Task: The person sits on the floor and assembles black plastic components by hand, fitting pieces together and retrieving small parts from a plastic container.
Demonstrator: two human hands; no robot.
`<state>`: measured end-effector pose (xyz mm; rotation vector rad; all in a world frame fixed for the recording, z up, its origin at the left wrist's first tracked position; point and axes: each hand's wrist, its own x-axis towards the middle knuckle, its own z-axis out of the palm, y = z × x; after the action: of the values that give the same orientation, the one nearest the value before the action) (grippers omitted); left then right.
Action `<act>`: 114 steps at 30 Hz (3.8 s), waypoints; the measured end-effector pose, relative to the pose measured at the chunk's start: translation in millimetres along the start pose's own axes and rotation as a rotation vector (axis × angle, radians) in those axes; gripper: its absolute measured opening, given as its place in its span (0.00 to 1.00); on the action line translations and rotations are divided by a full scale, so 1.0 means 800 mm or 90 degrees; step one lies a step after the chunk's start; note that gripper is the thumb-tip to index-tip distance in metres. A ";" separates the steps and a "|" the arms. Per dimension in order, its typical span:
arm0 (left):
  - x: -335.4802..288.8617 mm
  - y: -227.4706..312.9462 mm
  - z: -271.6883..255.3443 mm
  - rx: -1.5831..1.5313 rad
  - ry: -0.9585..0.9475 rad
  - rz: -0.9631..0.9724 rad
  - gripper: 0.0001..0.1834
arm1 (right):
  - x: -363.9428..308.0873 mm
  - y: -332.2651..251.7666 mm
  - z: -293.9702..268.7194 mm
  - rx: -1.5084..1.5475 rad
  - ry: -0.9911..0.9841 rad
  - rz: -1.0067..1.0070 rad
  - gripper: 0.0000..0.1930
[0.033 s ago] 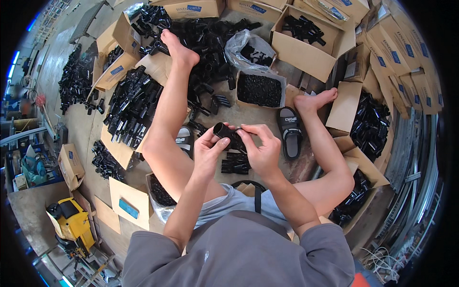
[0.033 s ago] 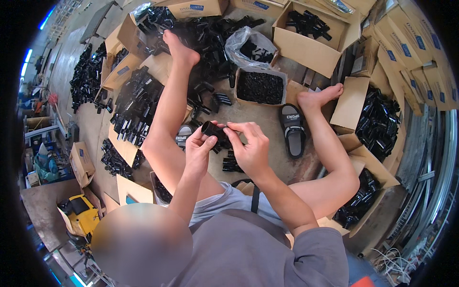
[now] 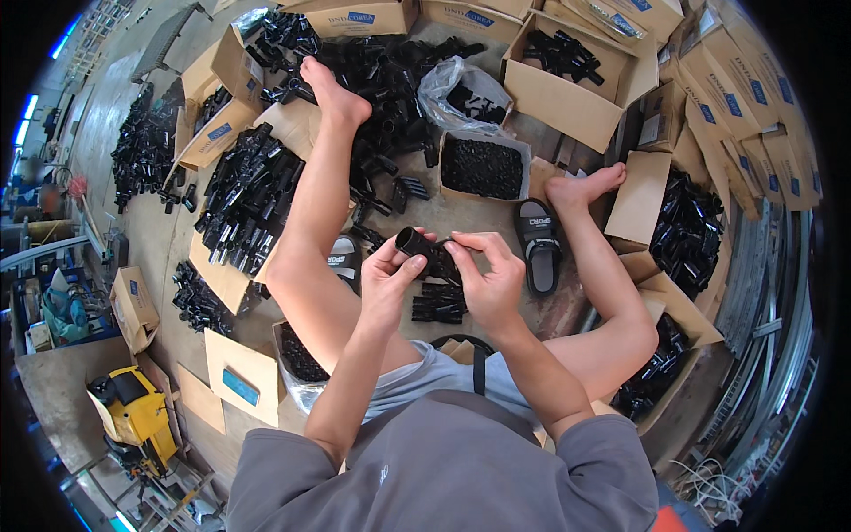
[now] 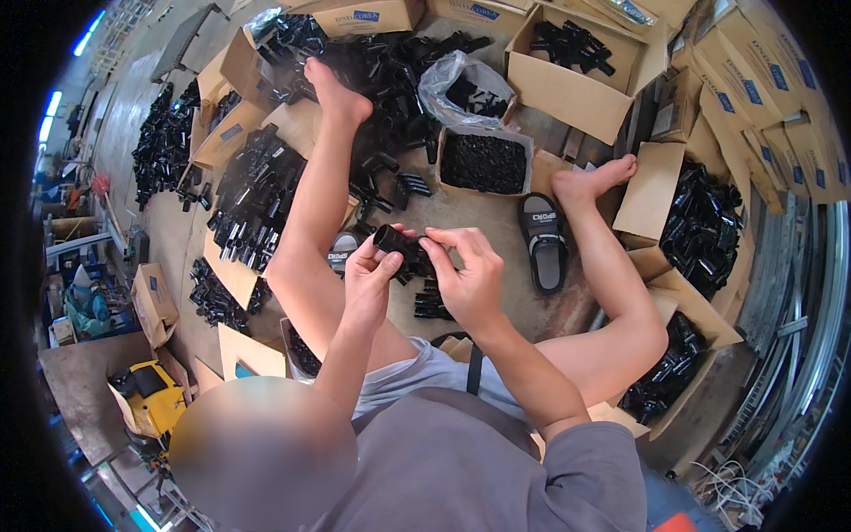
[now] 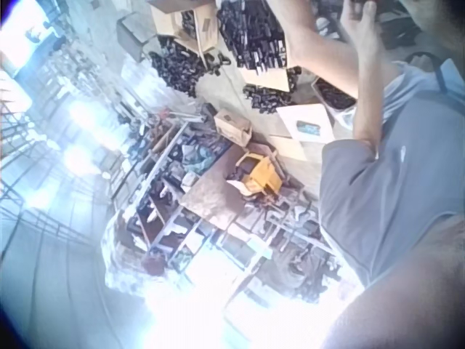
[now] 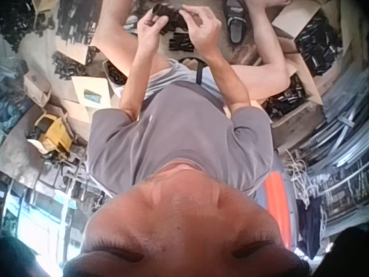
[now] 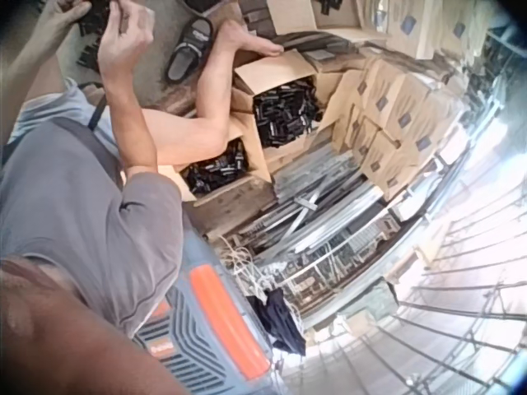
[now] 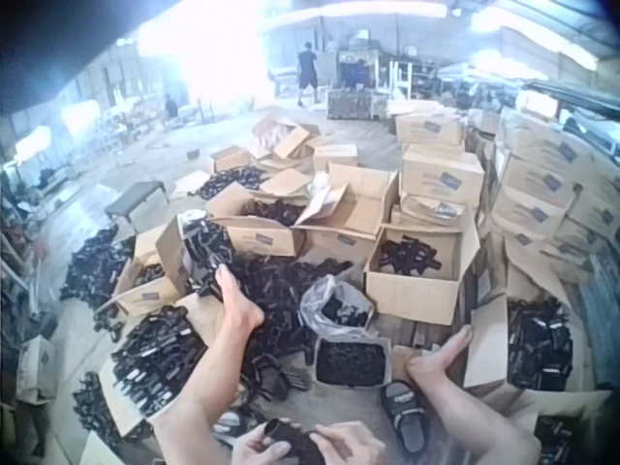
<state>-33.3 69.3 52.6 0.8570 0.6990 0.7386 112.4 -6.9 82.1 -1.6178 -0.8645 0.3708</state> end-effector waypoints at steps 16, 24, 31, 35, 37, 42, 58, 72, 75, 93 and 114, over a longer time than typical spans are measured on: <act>-0.031 0.007 0.024 0.046 -0.018 0.018 0.23 | -0.029 -0.024 -0.030 -0.018 -0.047 0.016 0.04; -0.031 0.007 0.027 0.091 -0.011 0.008 0.21 | -0.025 -0.012 -0.041 -0.091 -0.147 -0.008 0.08; -0.022 -0.024 0.039 0.138 0.163 -0.065 0.19 | -0.047 0.030 -0.009 -0.008 -0.193 0.208 0.16; -0.022 -0.045 0.010 0.226 0.130 -0.119 0.22 | -0.073 0.108 -0.002 0.102 -0.219 0.337 0.13; -0.017 -0.034 0.003 0.264 0.090 -0.295 0.23 | -0.075 0.112 -0.009 0.176 -0.222 0.416 0.13; -0.005 -0.085 -0.030 0.152 -0.022 -0.226 0.21 | -0.071 0.122 -0.012 0.435 -0.227 0.670 0.14; 0.010 -0.107 -0.052 -0.299 0.108 -0.454 0.23 | 0.149 0.273 -0.005 -0.368 -0.054 0.152 0.09; 0.017 -0.084 -0.052 -0.232 0.158 -0.383 0.21 | 0.177 0.333 0.013 -0.541 -0.137 0.018 0.05; 0.014 -0.079 -0.044 -0.140 0.156 -0.311 0.21 | 0.150 0.259 0.014 -0.285 -0.112 0.133 0.08; -0.011 -0.077 0.029 0.157 0.113 0.031 0.23 | -0.026 0.056 -0.004 0.153 -0.080 0.339 0.07; -0.019 -0.073 0.027 0.218 0.096 0.106 0.23 | -0.034 0.042 -0.007 0.228 -0.071 0.357 0.10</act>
<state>-8.2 22.2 17.1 1.1908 0.9136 0.8524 109.5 -30.7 45.6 -1.4875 -0.3769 0.9601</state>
